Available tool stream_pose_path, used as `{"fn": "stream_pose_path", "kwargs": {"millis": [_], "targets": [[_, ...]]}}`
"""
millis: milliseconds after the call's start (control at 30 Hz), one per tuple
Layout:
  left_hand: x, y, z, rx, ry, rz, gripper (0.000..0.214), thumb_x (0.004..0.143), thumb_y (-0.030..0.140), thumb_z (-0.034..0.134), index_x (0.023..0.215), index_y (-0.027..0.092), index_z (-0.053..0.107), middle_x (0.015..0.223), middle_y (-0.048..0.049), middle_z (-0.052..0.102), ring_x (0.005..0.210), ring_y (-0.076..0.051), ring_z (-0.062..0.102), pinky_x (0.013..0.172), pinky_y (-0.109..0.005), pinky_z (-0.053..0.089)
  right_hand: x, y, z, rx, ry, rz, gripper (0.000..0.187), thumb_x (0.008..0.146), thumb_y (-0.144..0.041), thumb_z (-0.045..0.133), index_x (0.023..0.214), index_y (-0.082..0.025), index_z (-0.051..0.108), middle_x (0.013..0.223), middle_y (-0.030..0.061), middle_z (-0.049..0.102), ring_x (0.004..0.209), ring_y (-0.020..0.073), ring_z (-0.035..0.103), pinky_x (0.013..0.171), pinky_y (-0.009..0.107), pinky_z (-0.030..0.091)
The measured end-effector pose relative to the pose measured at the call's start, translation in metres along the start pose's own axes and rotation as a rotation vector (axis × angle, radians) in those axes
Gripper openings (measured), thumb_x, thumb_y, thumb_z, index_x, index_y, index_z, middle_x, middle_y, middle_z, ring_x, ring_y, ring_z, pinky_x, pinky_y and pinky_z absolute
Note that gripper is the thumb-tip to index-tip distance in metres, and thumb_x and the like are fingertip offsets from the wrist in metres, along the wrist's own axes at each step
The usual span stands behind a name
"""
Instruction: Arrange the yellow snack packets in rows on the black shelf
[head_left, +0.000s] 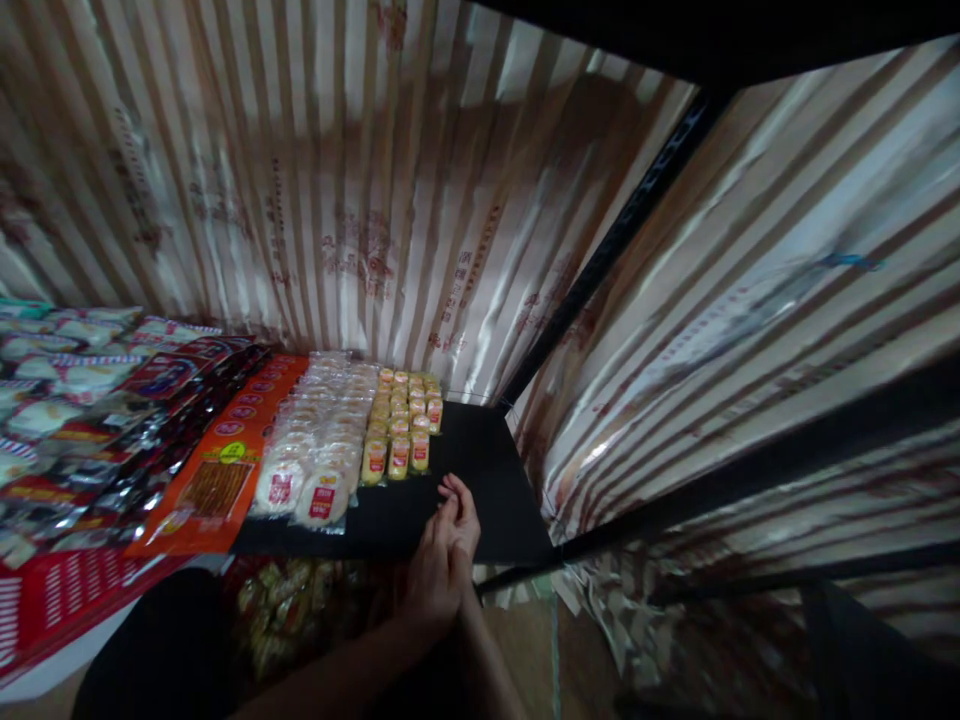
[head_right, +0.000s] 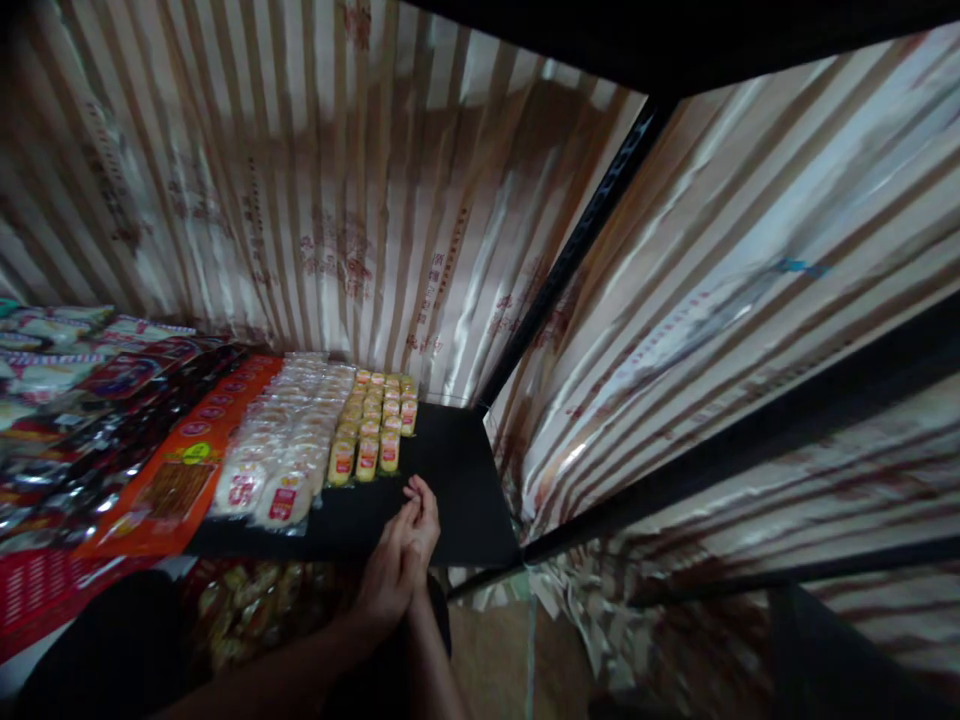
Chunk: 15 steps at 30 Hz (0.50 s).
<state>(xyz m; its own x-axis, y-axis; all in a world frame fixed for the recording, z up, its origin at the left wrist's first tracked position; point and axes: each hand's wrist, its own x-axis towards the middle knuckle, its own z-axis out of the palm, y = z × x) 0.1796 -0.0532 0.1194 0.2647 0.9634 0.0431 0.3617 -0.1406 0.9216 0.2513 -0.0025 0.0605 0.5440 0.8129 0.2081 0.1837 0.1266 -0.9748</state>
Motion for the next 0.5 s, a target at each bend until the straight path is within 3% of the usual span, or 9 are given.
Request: {"fn": "stream_pose_path", "kwargs": {"millis": [267, 367, 500], "targets": [[-0.093, -0.055, -0.037, 0.026, -0.097, 0.053, 0.056, 0.085, 0.033, 0.034, 0.136, 0.012, 0.033, 0.141, -0.0134, 0.038, 0.132, -0.023, 0.031, 0.109, -0.041, 0.026, -0.114, -0.016, 0.002, -0.008, -0.198, 0.025, 0.026, 0.078, -0.028, 0.043, 0.093, -0.018, 0.063, 0.087, 0.0063, 0.066, 0.076, 0.018, 0.062, 0.071, 0.031, 0.049], [-0.109, -0.072, -0.046, 0.028, -0.095, -0.046, 0.057, 0.085, 0.035, 0.034, 0.135, 0.01, 0.035, 0.141, -0.0144, 0.037, 0.132, -0.023, 0.032, 0.109, -0.041, 0.026, -0.135, -0.006, 0.011, -0.07, -0.284, 0.052, 0.026, 0.078, -0.025, 0.041, 0.092, -0.019, 0.062, 0.086, 0.0051, 0.066, 0.076, 0.0176, 0.062, 0.07, 0.03, 0.05], [-0.113, -0.088, -0.058, -0.034, -0.082, -0.193, 0.058, 0.085, 0.04, 0.033, 0.134, 0.009, 0.036, 0.138, -0.0147, 0.042, 0.128, -0.022, 0.038, 0.108, -0.038, 0.028, -0.142, 0.016, 0.027, -0.214, -0.397, 0.135, 0.027, 0.073, -0.019, 0.042, 0.089, -0.02, 0.064, 0.088, 0.0052, 0.068, 0.079, 0.018, 0.063, 0.074, 0.031, 0.049]]}}
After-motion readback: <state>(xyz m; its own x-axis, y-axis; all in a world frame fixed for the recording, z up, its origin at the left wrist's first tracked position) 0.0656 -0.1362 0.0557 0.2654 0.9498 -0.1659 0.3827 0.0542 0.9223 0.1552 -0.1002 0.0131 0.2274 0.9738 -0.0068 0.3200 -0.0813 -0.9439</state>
